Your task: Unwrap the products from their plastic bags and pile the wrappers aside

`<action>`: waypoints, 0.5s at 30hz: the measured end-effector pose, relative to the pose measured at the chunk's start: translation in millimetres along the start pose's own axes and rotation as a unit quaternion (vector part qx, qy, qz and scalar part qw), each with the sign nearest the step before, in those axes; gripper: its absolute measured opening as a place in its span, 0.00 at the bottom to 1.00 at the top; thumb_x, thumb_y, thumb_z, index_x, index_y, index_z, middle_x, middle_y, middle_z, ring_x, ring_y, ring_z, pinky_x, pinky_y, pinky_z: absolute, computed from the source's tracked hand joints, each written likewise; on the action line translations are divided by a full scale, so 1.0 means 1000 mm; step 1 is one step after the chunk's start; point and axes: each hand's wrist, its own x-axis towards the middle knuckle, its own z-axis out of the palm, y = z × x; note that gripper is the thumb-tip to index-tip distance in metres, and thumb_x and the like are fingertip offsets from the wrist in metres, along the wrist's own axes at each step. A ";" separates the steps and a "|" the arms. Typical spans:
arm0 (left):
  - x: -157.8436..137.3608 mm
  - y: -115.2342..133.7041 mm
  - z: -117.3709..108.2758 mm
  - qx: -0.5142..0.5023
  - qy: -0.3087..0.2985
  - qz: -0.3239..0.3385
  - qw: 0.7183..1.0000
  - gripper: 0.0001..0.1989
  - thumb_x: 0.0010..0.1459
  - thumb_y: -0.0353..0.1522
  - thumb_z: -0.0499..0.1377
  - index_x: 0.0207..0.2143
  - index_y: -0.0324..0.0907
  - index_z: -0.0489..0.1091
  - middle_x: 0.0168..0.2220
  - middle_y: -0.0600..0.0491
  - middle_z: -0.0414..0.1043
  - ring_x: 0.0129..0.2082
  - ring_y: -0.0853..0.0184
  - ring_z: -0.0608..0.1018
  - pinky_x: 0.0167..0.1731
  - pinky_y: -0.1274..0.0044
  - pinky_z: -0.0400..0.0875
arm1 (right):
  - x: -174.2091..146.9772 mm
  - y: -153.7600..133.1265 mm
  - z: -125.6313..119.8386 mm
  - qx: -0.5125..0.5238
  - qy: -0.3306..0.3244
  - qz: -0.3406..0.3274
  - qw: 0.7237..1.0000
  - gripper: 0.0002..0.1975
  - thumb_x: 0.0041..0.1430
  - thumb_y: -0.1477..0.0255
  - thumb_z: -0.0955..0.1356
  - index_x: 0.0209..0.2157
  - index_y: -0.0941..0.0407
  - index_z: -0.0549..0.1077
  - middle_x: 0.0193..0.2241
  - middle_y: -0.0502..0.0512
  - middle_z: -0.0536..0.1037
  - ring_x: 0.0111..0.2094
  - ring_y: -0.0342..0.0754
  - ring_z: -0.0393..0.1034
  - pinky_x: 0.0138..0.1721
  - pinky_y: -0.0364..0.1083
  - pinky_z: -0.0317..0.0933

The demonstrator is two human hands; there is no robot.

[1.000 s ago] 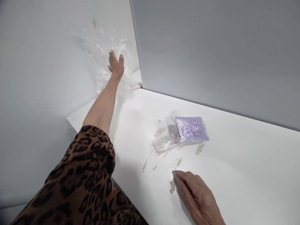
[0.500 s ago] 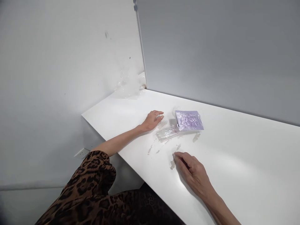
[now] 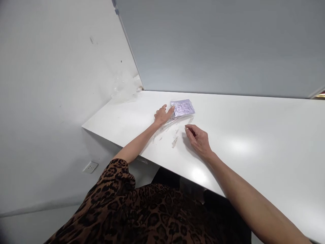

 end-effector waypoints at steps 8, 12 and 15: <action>0.017 0.034 0.021 -0.092 0.051 0.095 0.990 0.08 0.67 0.40 0.64 0.42 0.46 0.70 0.55 0.45 0.79 0.62 0.52 0.75 0.64 0.59 0.67 | 0.026 0.020 -0.020 0.087 0.074 0.096 0.989 0.23 0.54 0.49 0.72 0.39 0.55 0.77 0.28 0.52 0.75 0.29 0.46 0.65 0.33 0.47 0.63; -0.013 0.047 0.037 -0.185 0.068 0.236 0.952 0.08 0.72 0.36 0.56 0.50 0.48 0.69 0.55 0.47 0.78 0.58 0.60 0.79 0.62 0.67 0.73 | 0.043 0.021 -0.035 0.260 0.102 0.228 0.933 0.35 0.45 0.40 0.78 0.41 0.52 0.72 0.36 0.55 0.77 0.31 0.47 0.71 0.27 0.45 0.66; -0.035 0.055 0.054 -0.159 0.061 0.348 0.922 0.09 0.69 0.31 0.56 0.50 0.47 0.72 0.63 0.44 0.74 0.68 0.60 0.73 0.71 0.66 0.66 | 0.052 0.021 -0.055 0.389 0.066 0.265 0.880 0.38 0.47 0.33 0.75 0.42 0.51 0.69 0.40 0.59 0.78 0.37 0.53 0.77 0.30 0.50 0.74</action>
